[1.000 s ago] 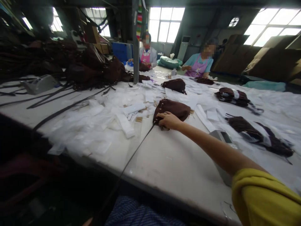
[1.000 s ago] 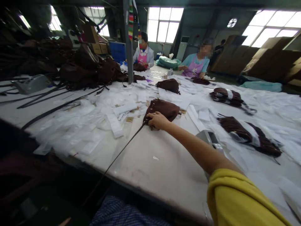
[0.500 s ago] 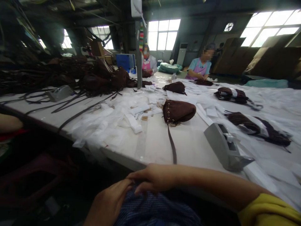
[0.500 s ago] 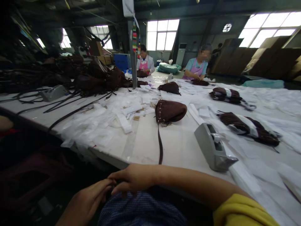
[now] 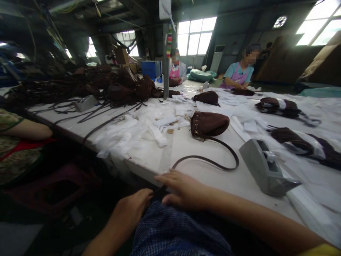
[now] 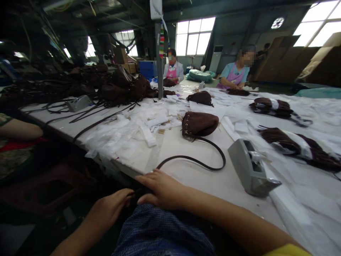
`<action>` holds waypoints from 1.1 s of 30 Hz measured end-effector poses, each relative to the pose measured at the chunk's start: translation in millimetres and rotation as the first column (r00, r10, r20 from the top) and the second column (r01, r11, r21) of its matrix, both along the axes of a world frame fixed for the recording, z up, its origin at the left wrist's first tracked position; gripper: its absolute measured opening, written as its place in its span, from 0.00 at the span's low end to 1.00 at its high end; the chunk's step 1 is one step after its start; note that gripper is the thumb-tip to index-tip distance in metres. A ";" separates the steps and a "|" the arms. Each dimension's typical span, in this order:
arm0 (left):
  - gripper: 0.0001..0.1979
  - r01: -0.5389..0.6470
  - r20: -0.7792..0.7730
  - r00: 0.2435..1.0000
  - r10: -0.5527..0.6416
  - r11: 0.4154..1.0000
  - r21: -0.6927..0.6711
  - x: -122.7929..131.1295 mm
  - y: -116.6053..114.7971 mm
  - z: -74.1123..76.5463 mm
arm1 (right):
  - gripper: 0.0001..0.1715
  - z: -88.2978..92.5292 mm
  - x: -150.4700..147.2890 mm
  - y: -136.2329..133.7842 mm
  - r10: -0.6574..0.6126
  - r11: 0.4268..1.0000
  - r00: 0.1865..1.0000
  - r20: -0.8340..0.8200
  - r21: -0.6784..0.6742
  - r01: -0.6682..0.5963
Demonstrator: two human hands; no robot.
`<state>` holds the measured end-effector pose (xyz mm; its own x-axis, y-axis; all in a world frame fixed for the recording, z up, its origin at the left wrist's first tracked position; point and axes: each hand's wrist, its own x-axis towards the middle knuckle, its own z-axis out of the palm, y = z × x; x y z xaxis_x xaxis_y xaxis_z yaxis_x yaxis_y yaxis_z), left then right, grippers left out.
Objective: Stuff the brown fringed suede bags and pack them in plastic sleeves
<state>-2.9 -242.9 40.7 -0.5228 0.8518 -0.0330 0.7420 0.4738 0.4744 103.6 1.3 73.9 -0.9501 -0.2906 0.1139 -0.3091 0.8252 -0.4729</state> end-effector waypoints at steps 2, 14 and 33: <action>0.15 0.116 -0.037 0.992 -0.117 0.993 -0.020 3.4 18.8 12.5 | 0.25 0.5 -2.9 -12.4 0.049 0.998 0.989 0.142 -0.043 -0.043; 0.14 0.258 -0.199 0.939 -0.282 0.956 -0.136 -40.0 68.8 30.0 | 0.16 -2.7 -3.8 21.7 -0.085 0.948 0.941 0.327 -0.263 0.177; 0.15 -0.198 0.208 0.965 0.158 0.962 0.189 -234.1 313.2 11.9 | 0.29 -76.4 -31.6 69.2 -0.421 0.283 0.830 0.365 -0.817 0.503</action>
